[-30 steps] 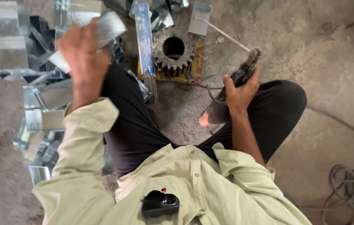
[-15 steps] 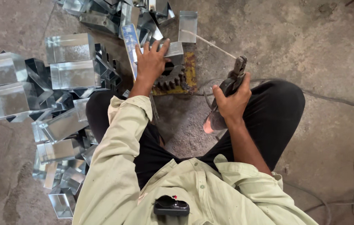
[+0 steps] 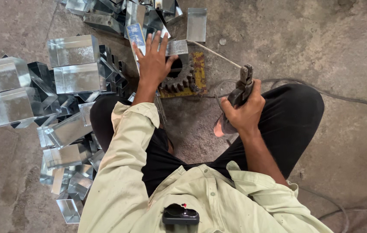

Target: The person sits on the floor and uses a welding torch to join square metal tubes. They pick up individual metal pieces, position them against a gear-like jig, and weld the corners to form frames. The person repeatedly handles the metal tubes and the welding tool throughout the process.

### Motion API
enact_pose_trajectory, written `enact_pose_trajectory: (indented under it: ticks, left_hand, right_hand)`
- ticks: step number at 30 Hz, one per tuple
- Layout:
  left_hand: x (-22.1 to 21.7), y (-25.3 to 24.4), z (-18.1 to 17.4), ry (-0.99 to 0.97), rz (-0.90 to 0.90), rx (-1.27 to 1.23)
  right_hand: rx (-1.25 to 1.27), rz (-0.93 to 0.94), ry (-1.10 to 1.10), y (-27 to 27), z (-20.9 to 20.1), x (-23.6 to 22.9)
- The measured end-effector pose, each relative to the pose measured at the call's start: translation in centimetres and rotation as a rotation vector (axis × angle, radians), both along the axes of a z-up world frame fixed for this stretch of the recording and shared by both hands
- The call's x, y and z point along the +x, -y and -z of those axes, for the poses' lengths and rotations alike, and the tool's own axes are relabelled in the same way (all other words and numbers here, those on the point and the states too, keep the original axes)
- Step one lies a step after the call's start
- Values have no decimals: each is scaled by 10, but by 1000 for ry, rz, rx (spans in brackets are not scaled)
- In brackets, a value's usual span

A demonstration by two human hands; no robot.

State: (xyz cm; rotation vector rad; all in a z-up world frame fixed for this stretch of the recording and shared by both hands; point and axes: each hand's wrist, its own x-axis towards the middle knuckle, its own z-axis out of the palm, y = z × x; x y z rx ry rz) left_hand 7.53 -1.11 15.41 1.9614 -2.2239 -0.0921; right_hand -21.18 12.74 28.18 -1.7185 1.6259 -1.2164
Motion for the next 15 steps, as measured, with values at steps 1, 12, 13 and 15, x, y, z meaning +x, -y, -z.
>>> enact_pose_trajectory:
  ticks: [1, 12, 13, 15]
  left_hand:
    - [2, 1, -3, -25, -37, 18]
    - [39, 1, -10, -326, -213, -320]
    - [39, 0, -11, -326, -213, -330]
    - [40, -1, -12, -325, -213, -350]
  right_hand:
    - [-3, 3, 0, 0, 0, -1]
    - [-5, 18, -1, 2, 1, 0]
    - [-4, 19, -1, 1, 2, -1]
    - [-4, 17, -4, 1, 4, -3]
